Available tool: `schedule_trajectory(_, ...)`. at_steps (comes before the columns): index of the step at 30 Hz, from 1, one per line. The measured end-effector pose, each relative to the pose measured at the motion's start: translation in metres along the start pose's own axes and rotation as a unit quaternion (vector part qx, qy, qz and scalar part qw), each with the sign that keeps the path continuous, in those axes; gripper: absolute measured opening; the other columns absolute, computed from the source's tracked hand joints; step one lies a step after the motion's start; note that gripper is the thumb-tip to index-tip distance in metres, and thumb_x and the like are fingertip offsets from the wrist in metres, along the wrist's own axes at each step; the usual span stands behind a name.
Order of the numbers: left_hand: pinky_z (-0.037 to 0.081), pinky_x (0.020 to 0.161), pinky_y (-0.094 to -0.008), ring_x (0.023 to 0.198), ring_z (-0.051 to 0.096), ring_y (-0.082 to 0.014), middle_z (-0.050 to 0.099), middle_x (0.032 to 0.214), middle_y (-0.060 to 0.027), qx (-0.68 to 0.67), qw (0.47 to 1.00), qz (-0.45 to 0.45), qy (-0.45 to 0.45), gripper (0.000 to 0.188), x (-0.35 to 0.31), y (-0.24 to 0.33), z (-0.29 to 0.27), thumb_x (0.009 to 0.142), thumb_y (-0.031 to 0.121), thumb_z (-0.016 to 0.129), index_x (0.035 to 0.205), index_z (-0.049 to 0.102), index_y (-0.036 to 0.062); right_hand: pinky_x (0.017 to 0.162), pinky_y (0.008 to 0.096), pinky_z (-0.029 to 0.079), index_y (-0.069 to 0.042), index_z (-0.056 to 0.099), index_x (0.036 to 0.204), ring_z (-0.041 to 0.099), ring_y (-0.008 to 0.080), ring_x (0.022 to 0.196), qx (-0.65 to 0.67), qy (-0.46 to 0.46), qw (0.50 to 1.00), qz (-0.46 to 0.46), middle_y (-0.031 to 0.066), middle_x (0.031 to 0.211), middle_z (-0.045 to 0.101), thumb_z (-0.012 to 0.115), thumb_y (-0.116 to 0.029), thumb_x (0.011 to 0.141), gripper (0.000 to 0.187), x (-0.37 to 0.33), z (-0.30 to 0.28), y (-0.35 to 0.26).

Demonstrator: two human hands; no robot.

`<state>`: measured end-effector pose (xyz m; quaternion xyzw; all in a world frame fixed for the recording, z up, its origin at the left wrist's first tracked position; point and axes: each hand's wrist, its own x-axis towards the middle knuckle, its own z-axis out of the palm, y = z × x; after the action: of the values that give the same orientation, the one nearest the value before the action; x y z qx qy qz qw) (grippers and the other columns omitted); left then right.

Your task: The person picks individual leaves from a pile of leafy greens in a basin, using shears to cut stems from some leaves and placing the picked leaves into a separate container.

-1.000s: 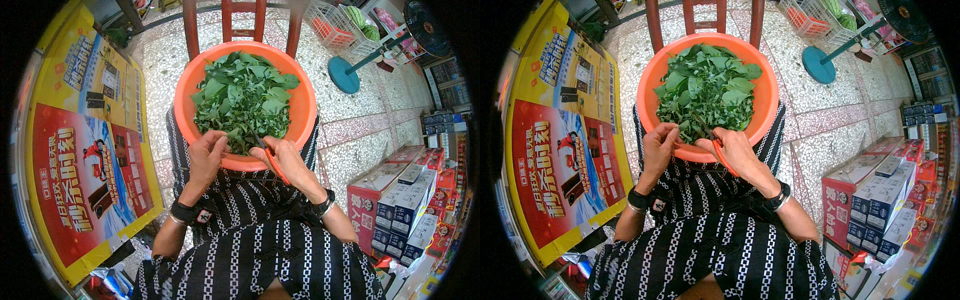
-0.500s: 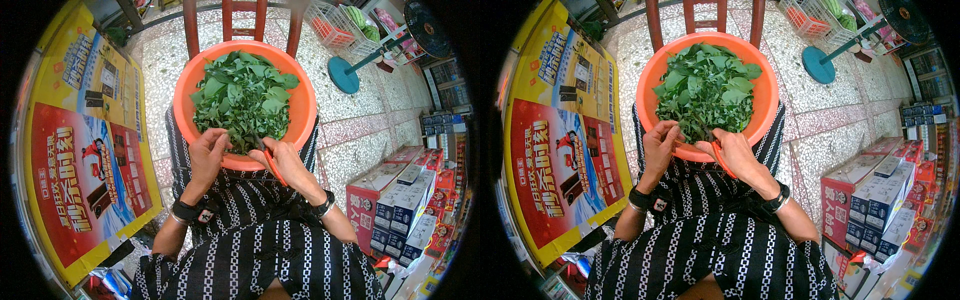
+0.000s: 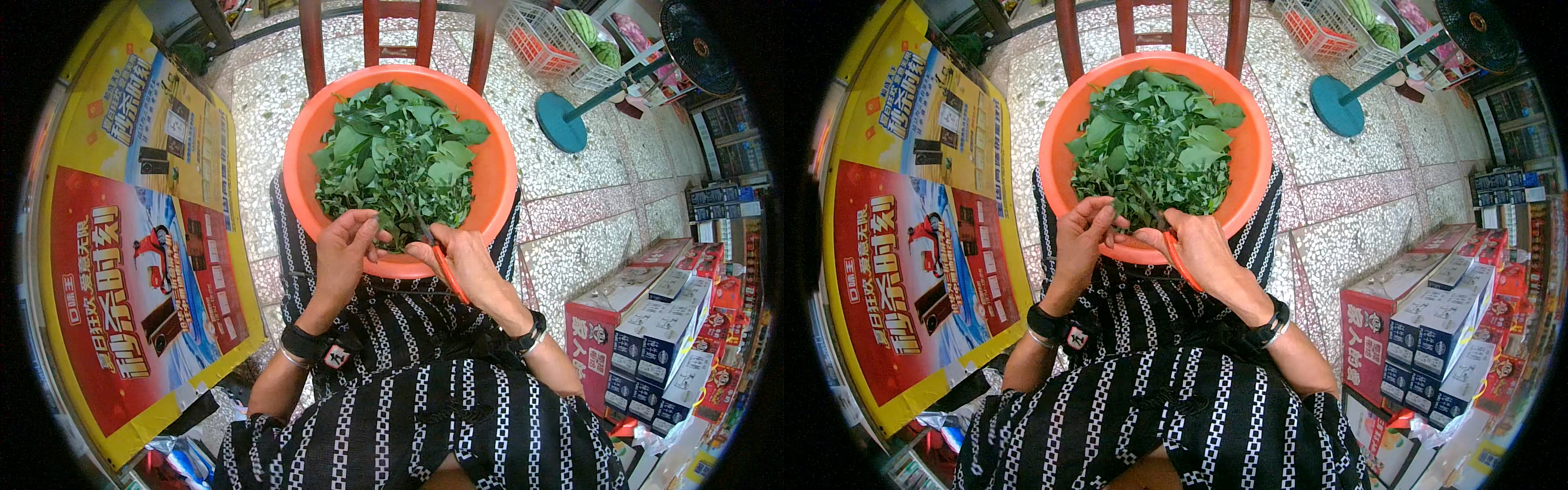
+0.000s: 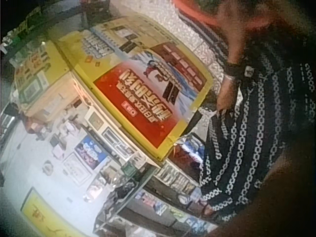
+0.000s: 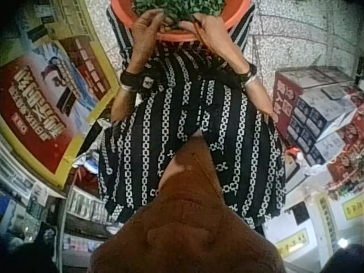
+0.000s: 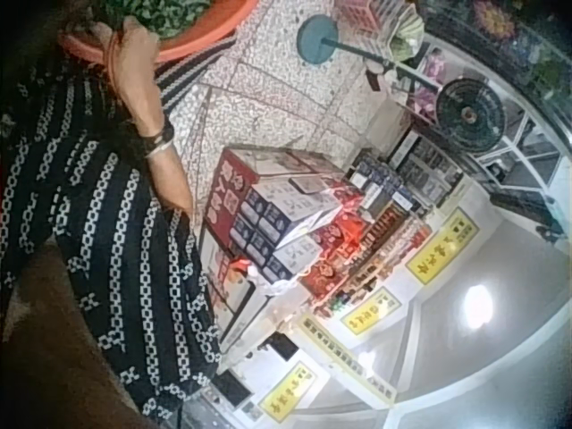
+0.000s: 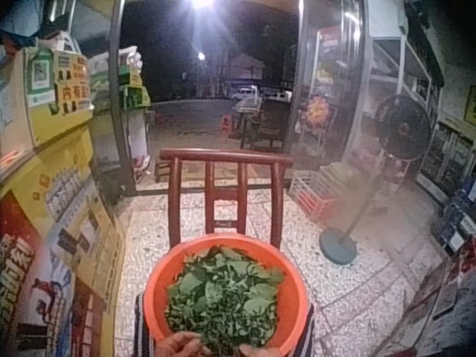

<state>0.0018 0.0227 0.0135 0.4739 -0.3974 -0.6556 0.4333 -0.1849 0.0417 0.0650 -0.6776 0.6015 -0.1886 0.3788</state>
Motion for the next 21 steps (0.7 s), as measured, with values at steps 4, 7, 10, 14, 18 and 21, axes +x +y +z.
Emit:
schedule_trajectory(4,0.052,0.064,-0.0230,0.061,0.056,-0.0081,0.065,0.085,-0.0110,-0.104,0.994,-0.020,0.017,0.020,0.002,0.001,0.000,0.095,0.010,0.048,0.112,0.049,-0.0011,0.059,0.0438,0.045,0.005,0.054,0.088,0.059,0.0399,0.068,-0.015,-0.006,1.000,-0.024,0.0237,0.071,0.057,0.063,-0.047,0.082,0.053,0.000,0.003,0.004)
schedule_trajectory(7,0.051,0.062,-0.0226,0.060,0.057,-0.0086,0.066,0.085,-0.0118,-0.112,0.993,-0.030,-0.013,0.016,0.002,0.003,-0.002,0.095,0.009,0.049,0.108,0.049,0.0002,0.070,0.0454,0.045,0.005,0.051,0.099,0.056,0.0395,0.079,-0.094,-0.051,0.993,-0.047,0.0241,0.086,0.055,0.061,-0.053,0.082,0.061,0.000,0.007,0.004)
schedule_trajectory(10,0.053,0.065,-0.0234,0.063,0.061,-0.0088,0.066,0.085,-0.0102,-0.070,0.993,-0.063,-0.073,0.012,0.002,0.004,-0.005,0.094,0.012,0.051,0.104,0.051,0.0044,0.064,0.0454,0.046,0.005,0.055,0.094,0.058,0.0387,0.071,-0.109,-0.030,0.989,-0.098,0.0230,0.077,0.057,0.059,-0.052,0.084,0.058,-0.001,0.006,0.001)
schedule_trajectory(14,0.049,0.058,-0.0203,0.061,0.059,-0.0079,0.066,0.079,-0.0073,-0.021,0.995,-0.073,-0.069,0.016,0.001,0.003,-0.003,0.090,0.017,0.060,0.100,0.058,0.0047,0.058,0.0450,0.046,0.004,0.057,0.079,0.057,0.0378,0.058,-0.029,-0.075,0.997,-0.001,0.0201,0.061,0.057,0.059,-0.046,0.086,0.051,0.002,0.000,-0.004)
schedule_trajectory(18,0.048,0.057,-0.0201,0.069,0.061,-0.0086,0.065,0.081,-0.0035,-0.016,0.998,-0.064,0.006,0.019,0.001,0.005,-0.005,0.088,0.016,0.063,0.100,0.061,0.0021,0.058,0.0446,0.046,0.005,0.056,0.079,0.057,0.0382,0.059,-0.003,-0.043,0.999,0.021,0.0204,0.062,0.057,0.060,-0.044,0.086,0.049,0.001,-0.004,-0.003)
schedule_trajectory(21,0.049,0.060,-0.0212,0.070,0.061,-0.0099,0.066,0.083,-0.0053,-0.045,0.996,-0.071,0.024,0.023,0.002,0.007,-0.009,0.088,0.014,0.063,0.105,0.061,0.0003,0.062,0.0445,0.046,0.006,0.054,0.086,0.058,0.0390,0.068,0.003,-0.014,1.000,-0.025,0.0234,0.074,0.057,0.061,-0.046,0.085,0.052,0.000,0.002,0.001)
